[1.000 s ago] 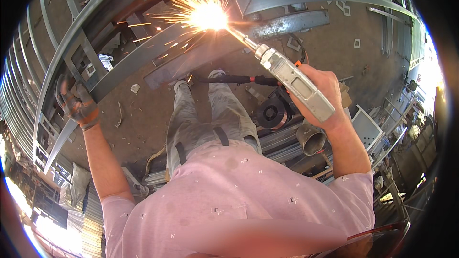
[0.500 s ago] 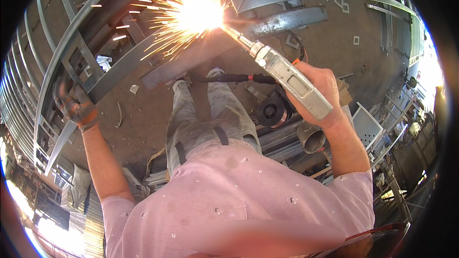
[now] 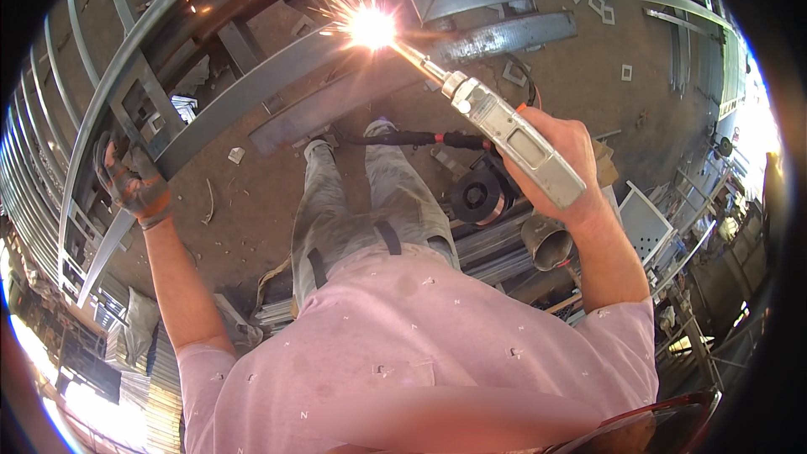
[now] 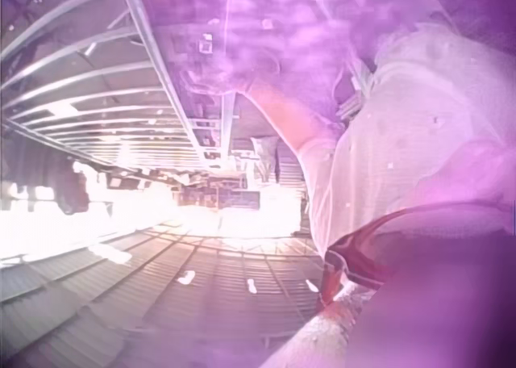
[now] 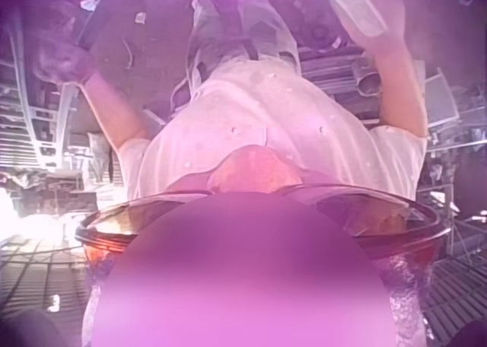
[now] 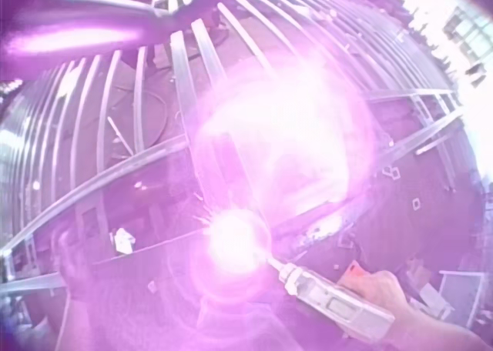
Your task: The person welds joints on a large curved metal frame using a handheld welding torch. They move along the structure, applying welds at multiple intersections while holding the frame with a gloved hand.
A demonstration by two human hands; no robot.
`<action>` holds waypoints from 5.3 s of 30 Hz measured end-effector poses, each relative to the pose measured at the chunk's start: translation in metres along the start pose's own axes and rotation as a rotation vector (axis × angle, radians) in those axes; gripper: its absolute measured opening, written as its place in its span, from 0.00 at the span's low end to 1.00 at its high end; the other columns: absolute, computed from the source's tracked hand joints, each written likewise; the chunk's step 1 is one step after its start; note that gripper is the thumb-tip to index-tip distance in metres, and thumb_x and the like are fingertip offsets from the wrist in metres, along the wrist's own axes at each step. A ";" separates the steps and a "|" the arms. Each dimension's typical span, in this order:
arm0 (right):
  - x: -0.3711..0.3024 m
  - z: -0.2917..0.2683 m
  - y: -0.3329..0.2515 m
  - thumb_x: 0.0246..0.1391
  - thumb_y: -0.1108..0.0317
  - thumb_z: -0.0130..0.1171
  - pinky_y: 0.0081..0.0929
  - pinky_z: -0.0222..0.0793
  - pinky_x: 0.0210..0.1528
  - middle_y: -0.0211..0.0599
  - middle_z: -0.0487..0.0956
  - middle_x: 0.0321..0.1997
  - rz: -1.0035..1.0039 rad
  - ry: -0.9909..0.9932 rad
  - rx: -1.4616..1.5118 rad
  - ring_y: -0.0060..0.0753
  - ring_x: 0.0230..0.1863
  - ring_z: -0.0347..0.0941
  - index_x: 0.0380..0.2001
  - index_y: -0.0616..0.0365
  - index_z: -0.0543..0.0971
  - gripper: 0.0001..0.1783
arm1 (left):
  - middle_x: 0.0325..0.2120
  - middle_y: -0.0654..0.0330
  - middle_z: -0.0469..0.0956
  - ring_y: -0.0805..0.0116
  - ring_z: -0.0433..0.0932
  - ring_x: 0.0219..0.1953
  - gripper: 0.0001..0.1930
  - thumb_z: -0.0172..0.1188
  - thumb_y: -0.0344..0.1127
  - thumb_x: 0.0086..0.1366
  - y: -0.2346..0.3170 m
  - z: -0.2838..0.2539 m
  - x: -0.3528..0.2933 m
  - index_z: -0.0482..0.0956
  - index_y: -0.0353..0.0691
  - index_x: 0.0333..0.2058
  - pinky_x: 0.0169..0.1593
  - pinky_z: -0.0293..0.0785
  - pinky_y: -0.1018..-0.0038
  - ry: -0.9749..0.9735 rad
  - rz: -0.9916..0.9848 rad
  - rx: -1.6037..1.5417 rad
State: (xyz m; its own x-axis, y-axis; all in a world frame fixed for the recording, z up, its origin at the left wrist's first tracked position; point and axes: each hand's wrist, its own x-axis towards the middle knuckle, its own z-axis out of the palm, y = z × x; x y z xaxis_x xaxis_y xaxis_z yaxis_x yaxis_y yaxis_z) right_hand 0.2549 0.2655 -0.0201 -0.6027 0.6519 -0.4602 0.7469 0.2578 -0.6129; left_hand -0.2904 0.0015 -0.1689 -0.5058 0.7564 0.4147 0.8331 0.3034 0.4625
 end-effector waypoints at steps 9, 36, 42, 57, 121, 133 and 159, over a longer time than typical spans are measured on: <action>0.000 0.003 0.000 0.52 0.66 0.74 0.42 0.78 0.34 0.43 0.84 0.26 0.007 0.053 0.016 0.57 0.31 0.83 0.35 0.53 0.85 0.09 | 0.59 0.48 0.82 0.49 0.82 0.60 0.18 0.66 0.32 0.72 0.010 -0.003 0.007 0.82 0.34 0.58 0.65 0.78 0.56 -0.005 0.053 0.089; -0.015 0.003 0.007 0.61 0.70 0.71 0.33 0.79 0.39 0.43 0.87 0.32 0.025 0.049 0.091 0.42 0.30 0.83 0.47 0.60 0.87 0.12 | 0.59 0.48 0.81 0.52 0.84 0.58 0.18 0.66 0.30 0.73 0.003 -0.002 0.005 0.81 0.32 0.59 0.64 0.80 0.57 -0.015 0.026 0.011; -0.011 0.004 0.006 0.59 0.72 0.72 0.34 0.78 0.38 0.45 0.86 0.31 -0.036 0.035 0.120 0.49 0.30 0.83 0.46 0.62 0.86 0.12 | 0.60 0.50 0.83 0.55 0.83 0.60 0.22 0.62 0.38 0.78 0.007 -0.005 0.007 0.78 0.33 0.64 0.66 0.79 0.61 -0.050 0.093 0.130; -0.007 0.003 0.005 0.58 0.72 0.72 0.36 0.78 0.39 0.48 0.85 0.31 0.007 0.006 0.094 0.57 0.33 0.84 0.43 0.61 0.85 0.10 | 0.60 0.46 0.80 0.52 0.84 0.60 0.23 0.60 0.33 0.76 0.003 -0.002 0.003 0.74 0.30 0.66 0.65 0.81 0.57 -0.086 -0.012 -0.085; -0.101 0.025 -0.016 0.60 0.74 0.75 0.28 0.78 0.38 0.39 0.85 0.31 0.015 0.401 0.317 0.33 0.31 0.84 0.48 0.64 0.86 0.15 | 0.53 0.45 0.83 0.38 0.78 0.61 0.19 0.69 0.43 0.67 0.023 0.007 0.016 0.82 0.38 0.50 0.69 0.73 0.46 -0.081 0.073 0.270; -0.044 0.044 -0.115 0.60 0.74 0.75 0.29 0.77 0.36 0.36 0.84 0.29 0.096 0.528 0.247 0.31 0.28 0.81 0.44 0.62 0.85 0.11 | 0.59 0.40 0.78 0.32 0.76 0.62 0.27 0.73 0.36 0.61 0.035 -0.002 0.016 0.76 0.37 0.57 0.68 0.72 0.41 -0.192 0.098 -0.002; 0.108 0.114 -0.268 0.63 0.68 0.76 0.28 0.78 0.33 0.39 0.86 0.28 0.326 0.574 0.213 0.34 0.29 0.87 0.41 0.62 0.80 0.13 | 0.60 0.46 0.80 0.43 0.80 0.62 0.36 0.74 0.48 0.66 0.165 0.028 0.088 0.74 0.38 0.67 0.65 0.78 0.54 -1.513 0.096 -1.061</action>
State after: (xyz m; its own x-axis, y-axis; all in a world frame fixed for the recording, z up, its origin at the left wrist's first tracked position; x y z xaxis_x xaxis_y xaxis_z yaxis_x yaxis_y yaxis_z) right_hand -0.0424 0.1853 0.0210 -0.0687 0.9616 -0.2657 0.7580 -0.1229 -0.6406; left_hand -0.1912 0.1339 -0.0782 0.6346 0.7388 -0.2270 0.0680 0.2392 0.9686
